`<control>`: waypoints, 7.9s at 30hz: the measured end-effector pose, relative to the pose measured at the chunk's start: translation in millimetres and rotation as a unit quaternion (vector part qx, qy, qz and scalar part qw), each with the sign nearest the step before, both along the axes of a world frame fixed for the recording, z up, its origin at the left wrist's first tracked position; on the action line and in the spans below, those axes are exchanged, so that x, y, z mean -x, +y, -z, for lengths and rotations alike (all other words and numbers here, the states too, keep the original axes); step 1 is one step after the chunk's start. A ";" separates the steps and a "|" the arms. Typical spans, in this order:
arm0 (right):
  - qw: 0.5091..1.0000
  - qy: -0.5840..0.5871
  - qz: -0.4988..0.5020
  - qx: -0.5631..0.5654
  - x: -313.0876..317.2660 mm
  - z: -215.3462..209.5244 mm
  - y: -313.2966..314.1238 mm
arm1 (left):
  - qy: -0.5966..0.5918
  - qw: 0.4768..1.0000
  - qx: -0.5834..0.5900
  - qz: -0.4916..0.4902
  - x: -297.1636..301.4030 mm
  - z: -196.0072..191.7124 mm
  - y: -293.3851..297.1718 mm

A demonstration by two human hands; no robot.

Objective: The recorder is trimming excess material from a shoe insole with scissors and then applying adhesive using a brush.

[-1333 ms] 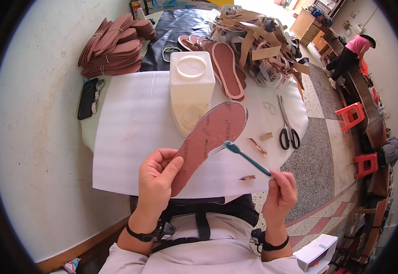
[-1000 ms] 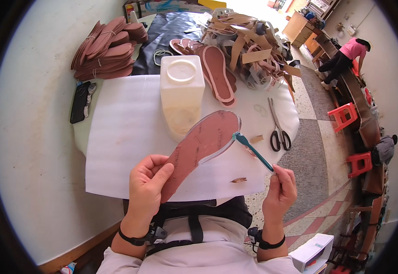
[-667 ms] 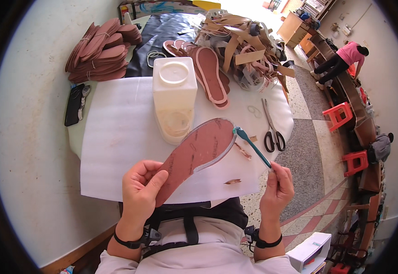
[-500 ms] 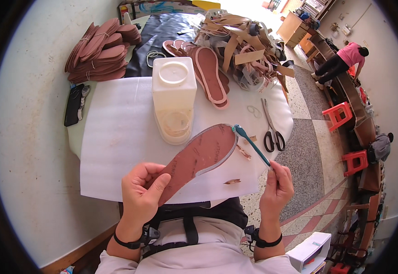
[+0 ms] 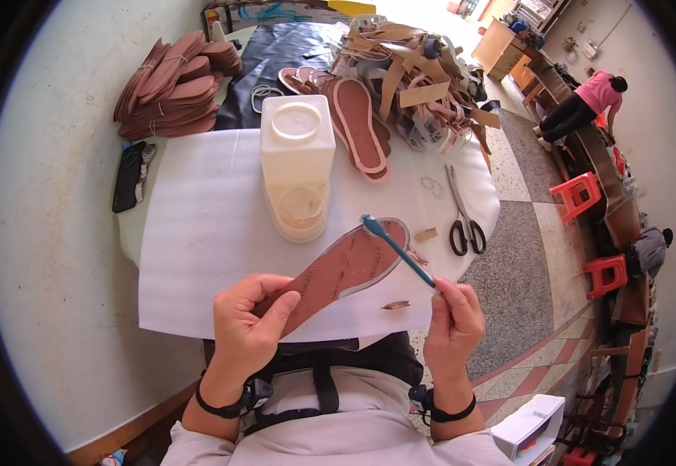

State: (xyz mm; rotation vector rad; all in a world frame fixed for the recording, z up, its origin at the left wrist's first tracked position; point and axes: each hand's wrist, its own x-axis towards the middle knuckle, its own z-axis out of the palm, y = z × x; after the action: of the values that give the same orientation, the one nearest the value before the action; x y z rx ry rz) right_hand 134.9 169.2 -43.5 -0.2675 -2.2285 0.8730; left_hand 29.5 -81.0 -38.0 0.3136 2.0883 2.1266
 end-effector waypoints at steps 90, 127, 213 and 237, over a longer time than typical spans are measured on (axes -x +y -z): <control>0.990 -0.014 -0.135 -0.034 1.2 -14.8 -43.1 | -0.034 0.979 -0.161 -0.119 23.8 -3.7 -26.9; 0.976 -0.055 -0.180 -0.112 80.5 -45.4 6.9 | -0.069 0.973 -0.199 -0.098 47.7 8.6 -67.2; 0.962 -0.045 -0.247 0.110 22.3 -8.8 13.2 | -0.291 0.920 -0.227 0.129 43.2 -1.4 -32.6; 0.982 -0.023 -0.176 0.070 36.8 -8.4 16.1 | -0.211 0.952 -0.093 0.202 31.6 -13.7 -23.1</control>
State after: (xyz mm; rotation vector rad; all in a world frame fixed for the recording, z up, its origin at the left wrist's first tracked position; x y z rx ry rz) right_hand 98.1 185.3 -35.1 0.0472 -2.2986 1.2257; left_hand -2.1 -104.1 -24.3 0.2519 1.4493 1.9318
